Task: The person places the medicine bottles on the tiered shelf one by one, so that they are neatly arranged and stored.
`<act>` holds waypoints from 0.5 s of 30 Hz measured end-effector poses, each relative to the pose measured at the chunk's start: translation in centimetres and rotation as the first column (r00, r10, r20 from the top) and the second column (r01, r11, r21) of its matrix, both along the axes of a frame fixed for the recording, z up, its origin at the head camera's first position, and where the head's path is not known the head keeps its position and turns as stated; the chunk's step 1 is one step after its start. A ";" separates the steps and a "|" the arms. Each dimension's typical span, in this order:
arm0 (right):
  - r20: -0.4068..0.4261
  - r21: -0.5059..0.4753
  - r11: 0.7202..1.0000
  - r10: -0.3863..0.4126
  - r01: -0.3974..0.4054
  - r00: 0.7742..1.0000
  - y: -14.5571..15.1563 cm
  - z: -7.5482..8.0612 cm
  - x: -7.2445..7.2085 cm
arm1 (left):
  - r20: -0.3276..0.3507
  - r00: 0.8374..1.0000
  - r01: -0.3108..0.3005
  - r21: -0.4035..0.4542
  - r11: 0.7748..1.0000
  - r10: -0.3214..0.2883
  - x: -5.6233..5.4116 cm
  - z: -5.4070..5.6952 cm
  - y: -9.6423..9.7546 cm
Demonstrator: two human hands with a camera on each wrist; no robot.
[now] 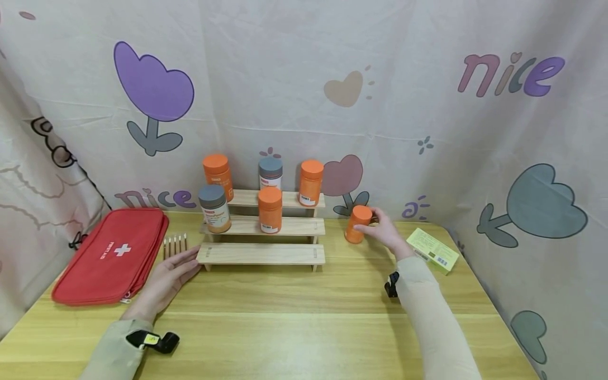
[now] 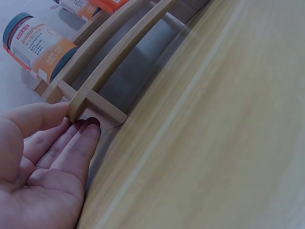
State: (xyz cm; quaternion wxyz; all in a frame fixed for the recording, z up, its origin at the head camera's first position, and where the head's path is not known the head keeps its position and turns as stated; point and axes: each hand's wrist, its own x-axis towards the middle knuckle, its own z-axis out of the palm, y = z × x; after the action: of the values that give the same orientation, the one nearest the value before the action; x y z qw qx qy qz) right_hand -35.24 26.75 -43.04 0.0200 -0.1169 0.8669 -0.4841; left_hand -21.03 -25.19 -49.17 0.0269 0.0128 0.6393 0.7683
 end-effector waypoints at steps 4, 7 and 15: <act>0.017 -0.007 1.000 -0.003 0.003 1.000 -0.2 -0.1 0.2 | 0.000 1.000 -0.003 -0.004 1.000 0.003 0.0 -0.1 0.0; 0.018 0.003 1.000 -0.015 0.015 1.000 -0.4 -0.2 0.3 | 0.000 1.000 -0.004 -0.004 1.000 0.004 0.0 -0.1 -0.1; -0.048 0.125 0.992 -0.015 0.021 0.999 -1.0 -0.2 0.3 | -0.003 1.000 0.000 -0.003 1.000 0.000 0.0 -0.1 -0.1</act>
State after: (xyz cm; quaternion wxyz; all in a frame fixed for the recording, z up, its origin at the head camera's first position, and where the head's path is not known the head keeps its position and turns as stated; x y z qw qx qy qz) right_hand -34.91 25.72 -43.27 0.0026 -0.1189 0.8969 -0.4259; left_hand -21.06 -25.27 -49.30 0.0262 0.0140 0.6405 0.7674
